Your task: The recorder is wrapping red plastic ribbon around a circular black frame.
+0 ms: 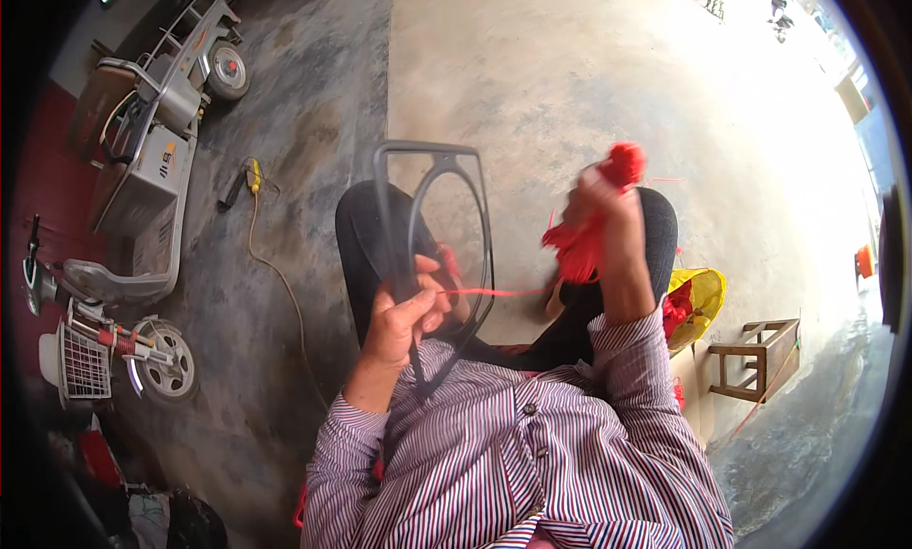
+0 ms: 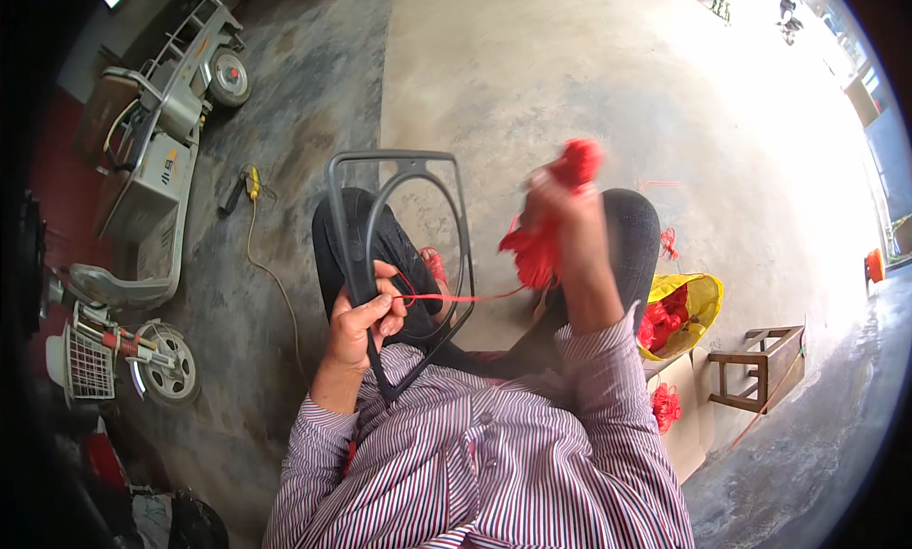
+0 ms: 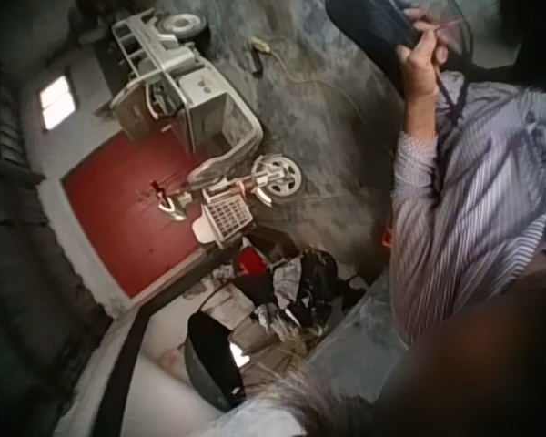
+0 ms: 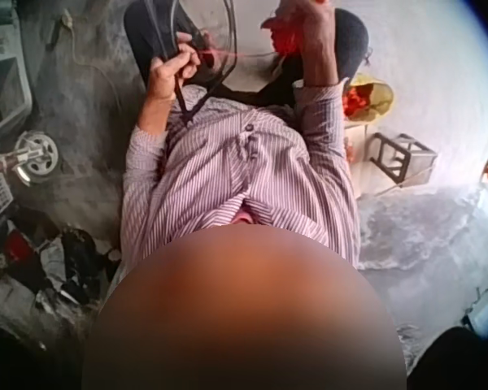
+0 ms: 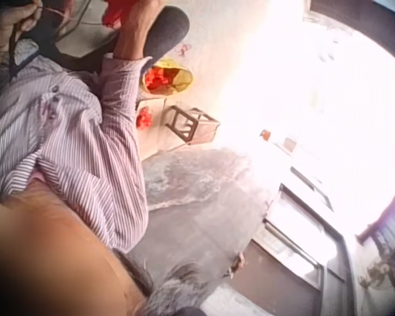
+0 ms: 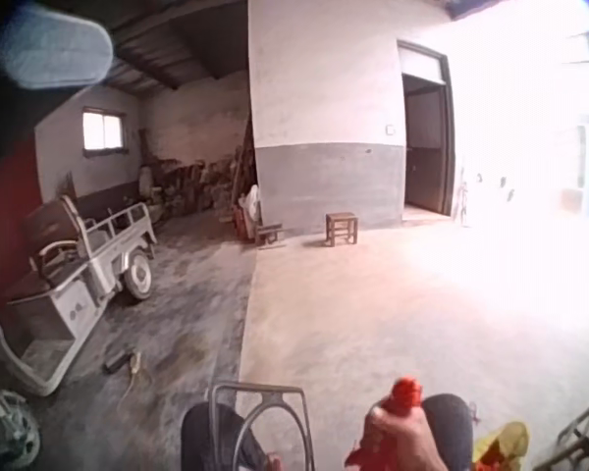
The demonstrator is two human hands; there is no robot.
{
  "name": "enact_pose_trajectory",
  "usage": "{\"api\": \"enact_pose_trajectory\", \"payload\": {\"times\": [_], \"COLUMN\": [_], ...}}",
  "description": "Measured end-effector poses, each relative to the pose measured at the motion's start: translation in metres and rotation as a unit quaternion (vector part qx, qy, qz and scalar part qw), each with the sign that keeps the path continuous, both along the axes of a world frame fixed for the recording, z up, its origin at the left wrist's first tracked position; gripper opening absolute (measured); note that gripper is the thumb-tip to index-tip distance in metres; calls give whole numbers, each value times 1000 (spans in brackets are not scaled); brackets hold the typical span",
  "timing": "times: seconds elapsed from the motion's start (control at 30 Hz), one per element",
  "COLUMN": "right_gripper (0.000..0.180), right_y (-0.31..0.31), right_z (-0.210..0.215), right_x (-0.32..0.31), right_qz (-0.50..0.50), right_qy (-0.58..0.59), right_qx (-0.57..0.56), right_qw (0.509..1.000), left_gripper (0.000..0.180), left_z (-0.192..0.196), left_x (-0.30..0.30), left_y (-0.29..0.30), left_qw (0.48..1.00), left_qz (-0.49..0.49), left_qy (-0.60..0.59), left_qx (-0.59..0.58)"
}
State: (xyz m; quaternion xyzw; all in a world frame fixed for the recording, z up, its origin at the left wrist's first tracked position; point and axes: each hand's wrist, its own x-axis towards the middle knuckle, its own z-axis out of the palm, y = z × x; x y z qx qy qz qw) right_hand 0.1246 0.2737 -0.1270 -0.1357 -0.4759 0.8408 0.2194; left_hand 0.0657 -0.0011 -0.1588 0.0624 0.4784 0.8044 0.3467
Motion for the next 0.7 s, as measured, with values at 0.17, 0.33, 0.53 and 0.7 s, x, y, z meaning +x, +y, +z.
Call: {"api": "enact_pose_trajectory", "payload": {"times": [0.17, 0.33, 0.53, 0.7], "right_gripper": [25, 21, 11, 13], "right_y": [-68, -73, -39, -30], "right_z": [-6, -17, -23, -36], "right_x": [7, 10, 20, 23], "right_qz": [300, 311, 218, 168], "right_qy": [-138, -127, -120, -147], "right_qx": [222, 216, 151, 179], "right_qw": [918, 917, 957, 958], "left_gripper": [32, 29, 32, 31], "left_z": [3, 0, -5, -8], "left_x": [11, 13, 12, 11], "left_y": [13, 7, -4, -11], "left_qw": [998, 997, 999, 999], "left_qz": [-18, -17, 10, 15], "left_qy": [45, 51, 30, 32], "left_qx": [-27, -46, -20, 7]}}
